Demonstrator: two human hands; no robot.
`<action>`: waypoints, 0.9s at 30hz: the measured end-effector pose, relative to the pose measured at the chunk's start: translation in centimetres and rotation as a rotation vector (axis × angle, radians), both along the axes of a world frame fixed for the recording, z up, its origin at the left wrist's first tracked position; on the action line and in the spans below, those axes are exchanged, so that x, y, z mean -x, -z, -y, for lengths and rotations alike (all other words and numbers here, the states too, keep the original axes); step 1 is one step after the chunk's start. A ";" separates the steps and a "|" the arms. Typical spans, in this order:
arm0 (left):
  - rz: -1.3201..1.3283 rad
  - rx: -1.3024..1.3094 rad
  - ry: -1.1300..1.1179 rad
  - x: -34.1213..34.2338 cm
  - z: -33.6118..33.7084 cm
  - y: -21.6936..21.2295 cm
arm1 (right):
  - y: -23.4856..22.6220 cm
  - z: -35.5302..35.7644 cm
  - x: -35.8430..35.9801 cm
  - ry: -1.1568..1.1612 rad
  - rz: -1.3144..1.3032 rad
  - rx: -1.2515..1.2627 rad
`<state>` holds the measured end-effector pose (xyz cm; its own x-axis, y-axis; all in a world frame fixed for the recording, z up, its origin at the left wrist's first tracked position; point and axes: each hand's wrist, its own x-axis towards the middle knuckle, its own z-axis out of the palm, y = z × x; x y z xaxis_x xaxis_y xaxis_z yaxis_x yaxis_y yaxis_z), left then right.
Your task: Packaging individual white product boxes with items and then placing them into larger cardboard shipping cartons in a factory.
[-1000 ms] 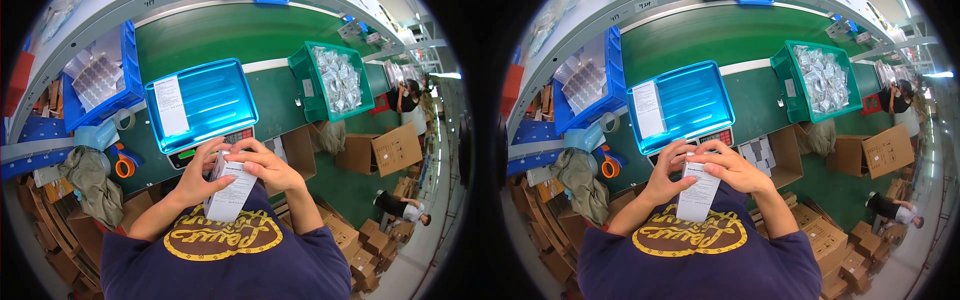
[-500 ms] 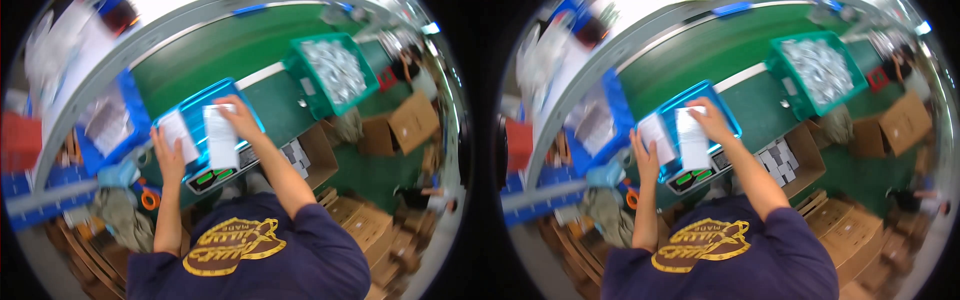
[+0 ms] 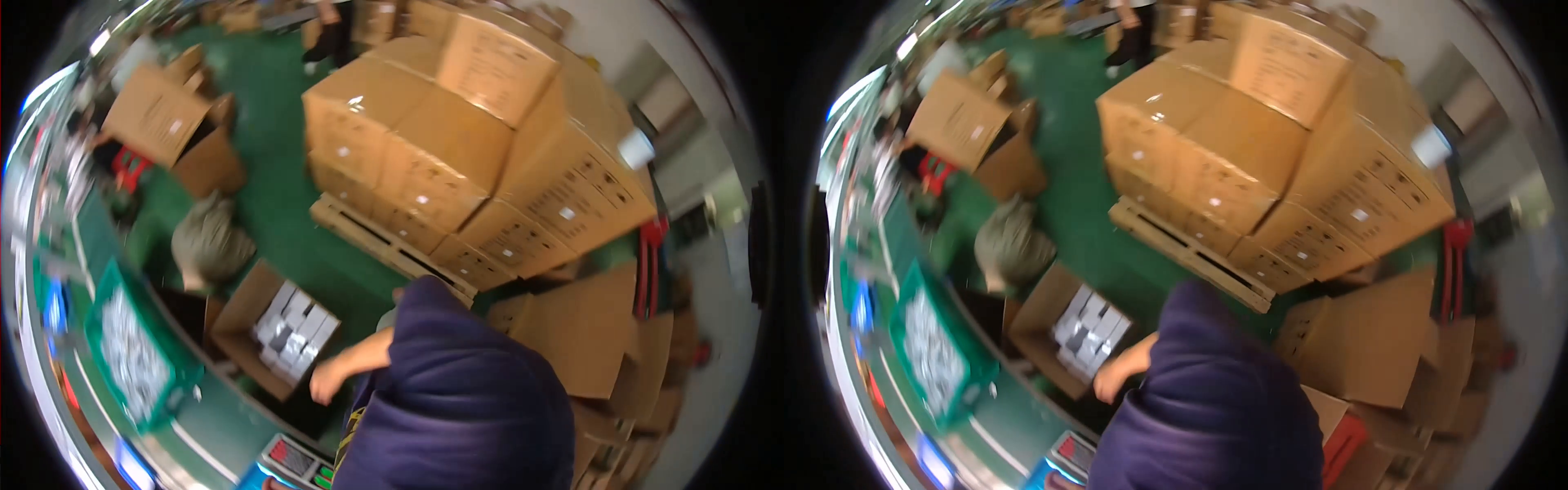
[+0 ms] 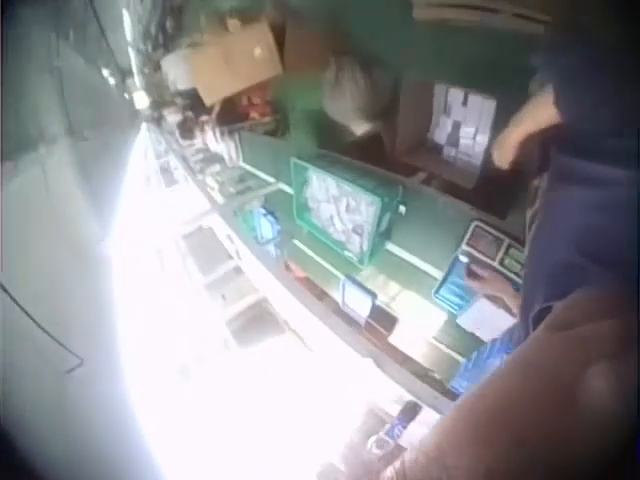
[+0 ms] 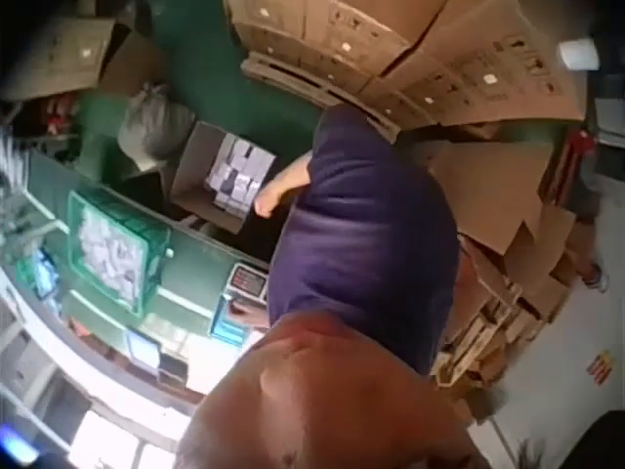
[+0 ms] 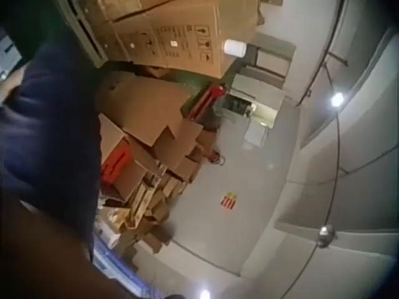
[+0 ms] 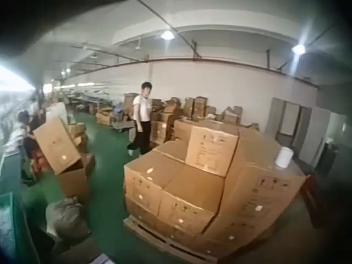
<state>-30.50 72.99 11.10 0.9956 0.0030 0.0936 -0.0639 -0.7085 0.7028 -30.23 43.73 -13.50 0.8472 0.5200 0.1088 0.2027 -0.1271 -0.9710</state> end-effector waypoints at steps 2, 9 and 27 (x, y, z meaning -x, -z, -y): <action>-0.256 -0.133 0.297 -3.0 7.9 1.2 | -3.7 18.9 10.9 0.795 -0.296 0.903; -0.537 -0.408 1.424 -3.5 39.1 2.4 | -40.9 34.0 42.9 1.797 0.150 0.147; -0.876 0.915 2.375 20.7 69.7 -14.3 | -40.5 28.2 42.2 2.469 0.357 0.681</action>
